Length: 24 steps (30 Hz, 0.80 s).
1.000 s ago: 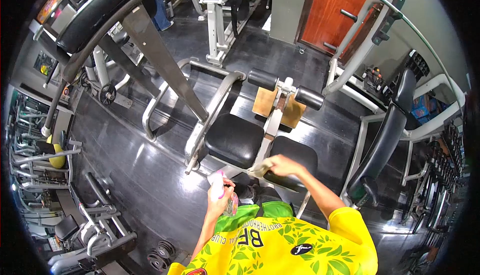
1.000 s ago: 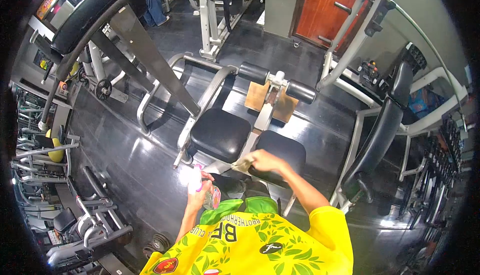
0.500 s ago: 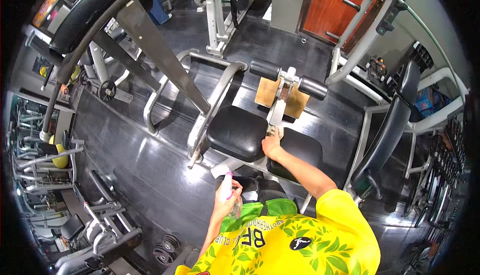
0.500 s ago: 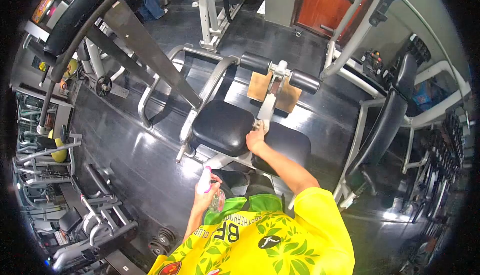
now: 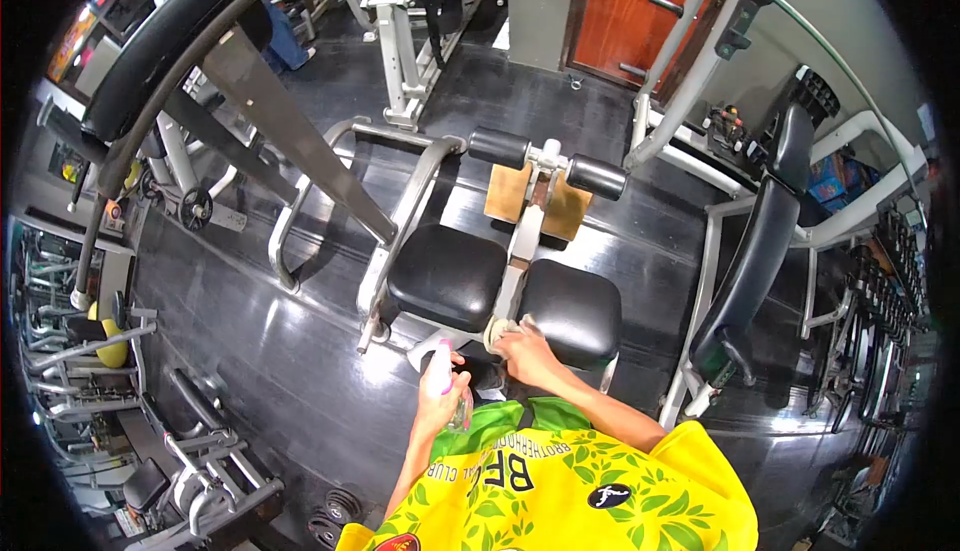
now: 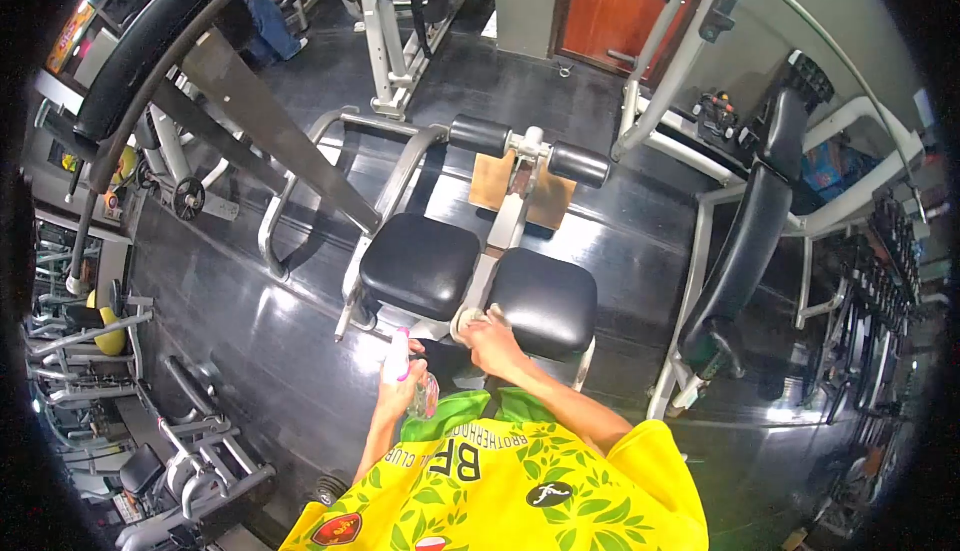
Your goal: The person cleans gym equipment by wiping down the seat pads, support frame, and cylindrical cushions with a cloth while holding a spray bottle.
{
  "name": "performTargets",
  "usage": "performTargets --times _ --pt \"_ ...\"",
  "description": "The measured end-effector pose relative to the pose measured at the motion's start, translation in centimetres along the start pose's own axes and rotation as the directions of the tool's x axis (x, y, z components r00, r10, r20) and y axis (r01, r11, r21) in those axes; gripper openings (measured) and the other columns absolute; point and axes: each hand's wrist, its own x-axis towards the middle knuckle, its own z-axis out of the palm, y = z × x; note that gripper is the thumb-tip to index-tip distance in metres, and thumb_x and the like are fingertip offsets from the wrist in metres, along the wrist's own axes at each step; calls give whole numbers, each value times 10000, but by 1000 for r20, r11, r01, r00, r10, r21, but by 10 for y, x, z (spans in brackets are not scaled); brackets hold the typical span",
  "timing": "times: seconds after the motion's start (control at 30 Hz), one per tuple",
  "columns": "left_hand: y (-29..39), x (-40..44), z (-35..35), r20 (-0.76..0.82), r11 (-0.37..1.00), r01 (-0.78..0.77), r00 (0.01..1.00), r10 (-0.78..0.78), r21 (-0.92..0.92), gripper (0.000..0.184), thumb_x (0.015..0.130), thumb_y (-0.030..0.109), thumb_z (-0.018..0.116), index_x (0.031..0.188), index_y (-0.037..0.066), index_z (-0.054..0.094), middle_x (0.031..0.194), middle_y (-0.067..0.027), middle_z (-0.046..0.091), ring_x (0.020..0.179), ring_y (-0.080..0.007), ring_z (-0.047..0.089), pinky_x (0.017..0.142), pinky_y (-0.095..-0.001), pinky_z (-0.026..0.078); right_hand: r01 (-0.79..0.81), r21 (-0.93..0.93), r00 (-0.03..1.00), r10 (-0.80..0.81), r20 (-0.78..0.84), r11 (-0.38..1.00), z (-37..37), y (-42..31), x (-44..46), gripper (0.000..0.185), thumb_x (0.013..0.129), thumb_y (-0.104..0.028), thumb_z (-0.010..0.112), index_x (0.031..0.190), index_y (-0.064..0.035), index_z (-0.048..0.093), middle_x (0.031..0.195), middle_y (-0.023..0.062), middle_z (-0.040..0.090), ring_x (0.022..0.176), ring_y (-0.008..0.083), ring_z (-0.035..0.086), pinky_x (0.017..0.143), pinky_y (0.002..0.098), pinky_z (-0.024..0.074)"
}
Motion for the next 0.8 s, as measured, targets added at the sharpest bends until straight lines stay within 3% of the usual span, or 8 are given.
performTargets --times 0.07,0.13,0.17,0.2,0.27,0.37,0.53,0.8 --pt "3 4 2 59 995 -30 998 25 92 273 824 0 601 1079 16 507 788 -24 550 565 -61 517 540 -231 434 -231 656 963 265 49 719 -31 -3 -4 347 790 19 481 1097 -65 621 1001 142 653 1011 218 603 881 356 464" --pt "-9 9 3 122 999 -5 993 0 34 276 820 -6 583 1084 14 504 769 -20 534 557 -65 513 550 -237 437 -393 855 826 539 165 340 -27 31 -23 286 855 -11 461 1088 -48 623 1007 119 648 981 199 611 846 323 487" --pt "-6 13 5 161 997 -5 987 -6 72 297 816 -4 591 1097 19 496 779 -18 531 555 -67 511 554 -237 437 -167 976 833 550 63 141 -34 33 -33 277 882 -33 449 1119 -14 592 1046 110 636 987 220 608 858 346 498" --pt "-5 16 9 195 993 -9 981 -14 114 318 812 -1 599 1109 23 488 789 -16 527 554 -68 508 558 -237 437 -18 950 798 568 202 -312 -46 34 -47 330 873 -65 466 1187 18 522 1117 133 610 1040 245 588 932 394 467" --pt "-2 17 18 229 984 50 969 -89 172 361 810 39 645 1121 36 463 802 -7 505 604 -68 508 577 -234 439 171 832 806 561 191 -528 -54 43 -70 433 861 -170 488 1254 8 452 1194 181 562 1098 312 555 980 491 423" --pt "-11 20 30 311 993 39 948 -73 114 391 809 130 704 1095 63 447 862 -4 492 713 -64 494 608 -227 433 344 798 815 580 7 -494 -75 37 -95 566 833 -324 475 1283 13 411 1267 226 495 1133 424 505 971 645 361" --pt "-25 31 45 439 984 -47 898 -34 172 347 829 121 673 1090 69 450 877 -3 495 710 -64 491 610 -230 435 555 703 686 722 -84 -446 -72 46 -128 698 863 -577 445 1320 -51 407 1311 145 486 1165 317 510 980 639 349" --pt "-36 37 65 498 996 82 862 -89 35 216 862 94 610 1028 62 476 800 13 521 635 -60 497 554 -216 428 695 557 579 813 -59 -454 -28 66 -163 435 854 -348 453 1176 -81 571 1127 123 610 1025 321 586 914 500 459"
